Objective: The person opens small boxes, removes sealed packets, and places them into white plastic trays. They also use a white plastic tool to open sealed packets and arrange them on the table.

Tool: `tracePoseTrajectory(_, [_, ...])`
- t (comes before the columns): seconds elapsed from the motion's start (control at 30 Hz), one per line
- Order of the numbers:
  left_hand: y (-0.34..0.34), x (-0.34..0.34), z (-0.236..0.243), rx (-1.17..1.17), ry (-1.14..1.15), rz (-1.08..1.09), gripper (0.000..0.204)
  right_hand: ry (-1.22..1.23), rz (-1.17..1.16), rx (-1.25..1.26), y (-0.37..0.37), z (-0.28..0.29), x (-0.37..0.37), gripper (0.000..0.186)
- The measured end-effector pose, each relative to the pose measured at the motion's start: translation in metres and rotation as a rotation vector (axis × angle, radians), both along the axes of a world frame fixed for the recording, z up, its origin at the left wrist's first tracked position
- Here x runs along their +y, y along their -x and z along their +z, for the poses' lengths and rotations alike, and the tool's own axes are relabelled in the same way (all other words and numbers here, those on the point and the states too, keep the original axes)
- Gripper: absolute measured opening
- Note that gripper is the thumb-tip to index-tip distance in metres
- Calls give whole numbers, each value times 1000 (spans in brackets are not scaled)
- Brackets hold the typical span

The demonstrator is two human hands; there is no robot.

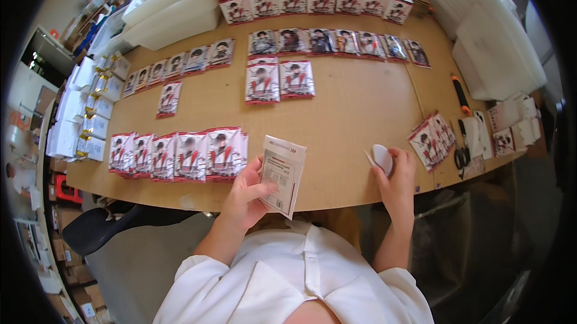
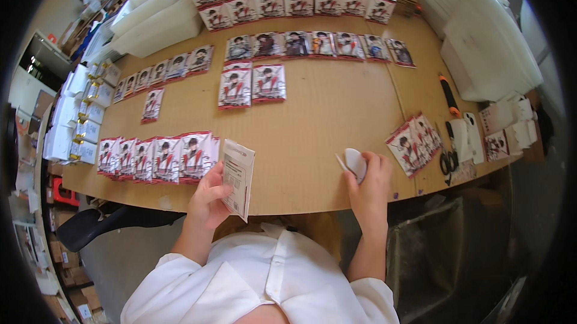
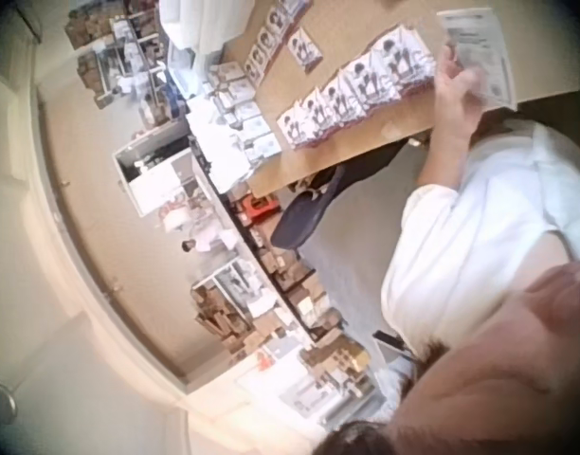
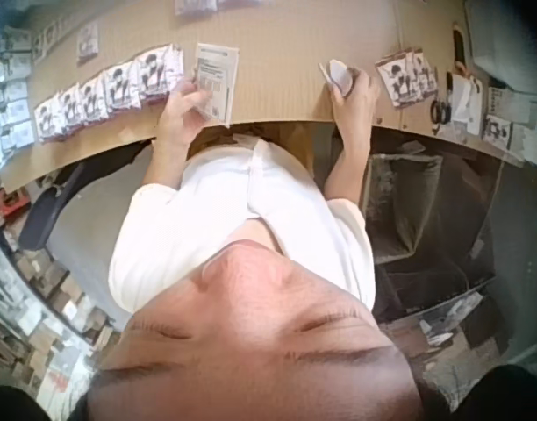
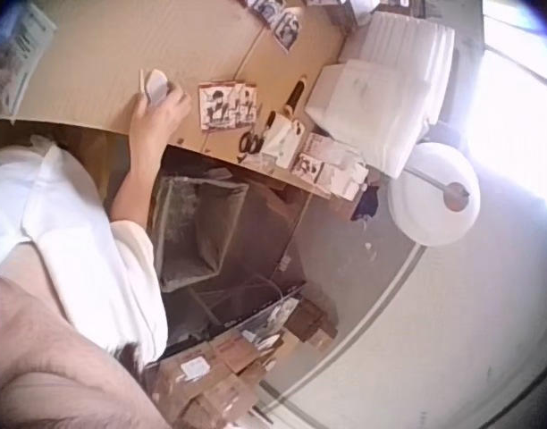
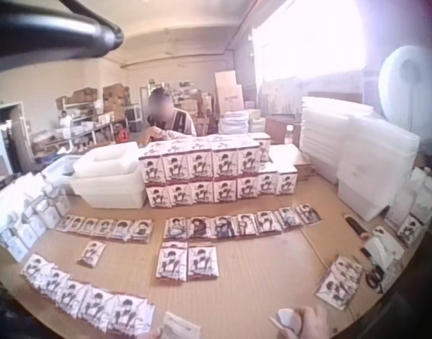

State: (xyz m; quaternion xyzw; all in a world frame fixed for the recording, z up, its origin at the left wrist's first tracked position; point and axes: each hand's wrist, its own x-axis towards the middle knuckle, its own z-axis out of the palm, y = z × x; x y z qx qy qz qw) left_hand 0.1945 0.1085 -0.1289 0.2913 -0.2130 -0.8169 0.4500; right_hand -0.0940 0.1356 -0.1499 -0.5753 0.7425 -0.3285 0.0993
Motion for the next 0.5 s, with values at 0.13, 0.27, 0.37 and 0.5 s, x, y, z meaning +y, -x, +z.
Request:
tracePoseTrajectory(0.13, [10,-3,-27,179,-73,-231,51,-183,64,-135,4,23,-4,33])
tracePoseTrajectory(0.27, [20,4,-36,129,-154,-193,47,-373,200,-285,0,43,-4,35])
tracePoseTrajectory(0.37, [26,6,-34,105,-168,-195,44,-4,330,-1008,-16,41,4,35])
tracePoseTrajectory(0.5, [28,6,-30,46,-112,-223,43,-111,514,-1250,-23,52,16,38])
